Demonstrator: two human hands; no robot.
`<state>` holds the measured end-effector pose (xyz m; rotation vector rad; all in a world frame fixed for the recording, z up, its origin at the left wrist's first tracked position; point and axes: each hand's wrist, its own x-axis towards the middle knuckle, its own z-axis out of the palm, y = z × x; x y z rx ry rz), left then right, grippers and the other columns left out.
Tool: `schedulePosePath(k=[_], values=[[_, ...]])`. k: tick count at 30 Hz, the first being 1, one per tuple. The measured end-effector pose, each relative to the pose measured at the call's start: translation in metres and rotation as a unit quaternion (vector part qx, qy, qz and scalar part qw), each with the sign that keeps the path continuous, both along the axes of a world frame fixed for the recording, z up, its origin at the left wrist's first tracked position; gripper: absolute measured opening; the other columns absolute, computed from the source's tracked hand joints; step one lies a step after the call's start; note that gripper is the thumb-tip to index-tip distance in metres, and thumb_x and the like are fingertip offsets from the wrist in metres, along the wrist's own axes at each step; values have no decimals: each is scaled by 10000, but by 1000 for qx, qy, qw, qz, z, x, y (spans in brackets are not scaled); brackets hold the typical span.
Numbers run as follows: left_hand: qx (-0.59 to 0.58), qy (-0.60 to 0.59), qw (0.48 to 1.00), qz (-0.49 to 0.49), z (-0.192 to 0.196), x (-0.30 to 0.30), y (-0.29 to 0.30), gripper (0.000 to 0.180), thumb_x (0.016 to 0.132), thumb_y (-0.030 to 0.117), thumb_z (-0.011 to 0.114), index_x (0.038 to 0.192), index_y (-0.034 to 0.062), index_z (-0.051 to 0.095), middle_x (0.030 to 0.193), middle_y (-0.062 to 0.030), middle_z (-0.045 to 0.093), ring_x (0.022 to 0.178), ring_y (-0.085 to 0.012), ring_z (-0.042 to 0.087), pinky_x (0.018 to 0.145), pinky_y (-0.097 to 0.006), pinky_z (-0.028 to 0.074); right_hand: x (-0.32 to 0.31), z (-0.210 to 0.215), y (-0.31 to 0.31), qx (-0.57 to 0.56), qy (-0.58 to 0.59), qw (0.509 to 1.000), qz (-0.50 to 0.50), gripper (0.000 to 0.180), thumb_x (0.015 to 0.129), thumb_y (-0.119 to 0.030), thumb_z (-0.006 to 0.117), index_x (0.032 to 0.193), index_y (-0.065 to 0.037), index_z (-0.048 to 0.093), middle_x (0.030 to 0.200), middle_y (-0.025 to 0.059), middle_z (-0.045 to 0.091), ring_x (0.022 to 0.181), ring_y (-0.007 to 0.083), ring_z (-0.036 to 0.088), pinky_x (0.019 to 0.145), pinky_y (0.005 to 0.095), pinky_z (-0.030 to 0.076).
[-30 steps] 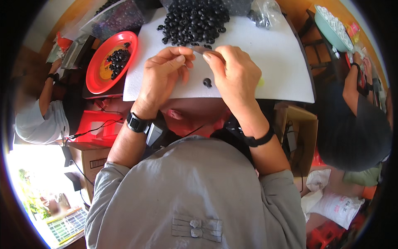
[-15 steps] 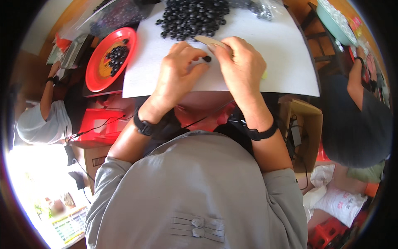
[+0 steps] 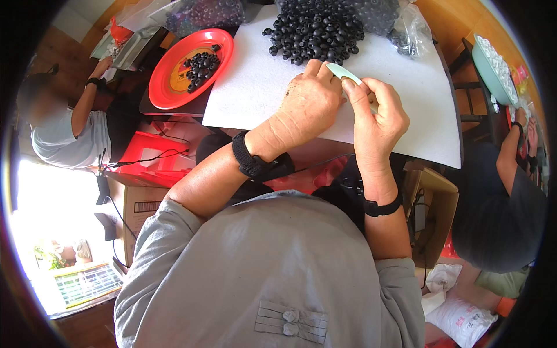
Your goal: Inspecting small black olives and removing pits or stems using a small knife.
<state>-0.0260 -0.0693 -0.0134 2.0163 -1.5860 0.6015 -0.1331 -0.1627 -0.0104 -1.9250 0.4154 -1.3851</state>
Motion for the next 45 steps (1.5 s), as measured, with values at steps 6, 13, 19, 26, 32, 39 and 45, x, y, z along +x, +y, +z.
schedulePosePath(k=[6,13,19,26,32,39,45], values=[[-22,6,1000,-2,-11,26,14,151,803,100,736,900,-14,715,954,-132,647,946,-327,602,756,-430,549,-1,0,1,-5,0,1000,12,168,895,-120,821,916,7,712,783,23,669,680,118,600,622,271,491],[-80,63,995,20,0,17,29,152,762,63,775,901,24,729,906,-121,604,901,-332,605,763,-430,549,-3,-2,1,-11,33,999,25,175,888,-128,827,891,1,710,780,40,677,671,135,612,604,284,488],[-37,19,998,50,1,20,34,149,770,78,782,895,23,724,939,-123,600,907,-337,604,769,-434,551,-2,-4,1,-43,44,998,17,177,883,-129,829,888,3,711,782,53,686,669,148,626,596,285,492],[-128,172,976,-43,7,31,39,196,826,63,750,1006,-17,747,878,-124,675,852,-283,641,742,-374,536,-6,-2,1,-20,50,998,14,181,875,-125,834,874,6,710,795,63,697,677,142,635,615,284,505],[-197,723,638,-175,18,31,60,214,992,53,652,1167,-51,719,966,-96,710,789,-138,631,667,-280,519,0,4,-2,64,79,992,75,220,864,-154,844,874,17,706,734,50,676,666,103,602,626,263,485],[-208,761,562,-247,12,24,57,225,1021,14,598,1208,-80,682,1002,-123,701,847,-178,649,709,-304,523,3,14,6,91,77,989,92,253,878,-212,842,855,4,711,682,13,654,604,69,546,557,246,440],[-190,756,577,-245,10,25,58,225,1029,44,598,1216,-64,662,1062,-170,694,920,-227,654,726,-330,523,4,11,4,73,92,989,89,245,882,-228,834,852,-15,718,667,16,652,589,85,567,553,255,455]])
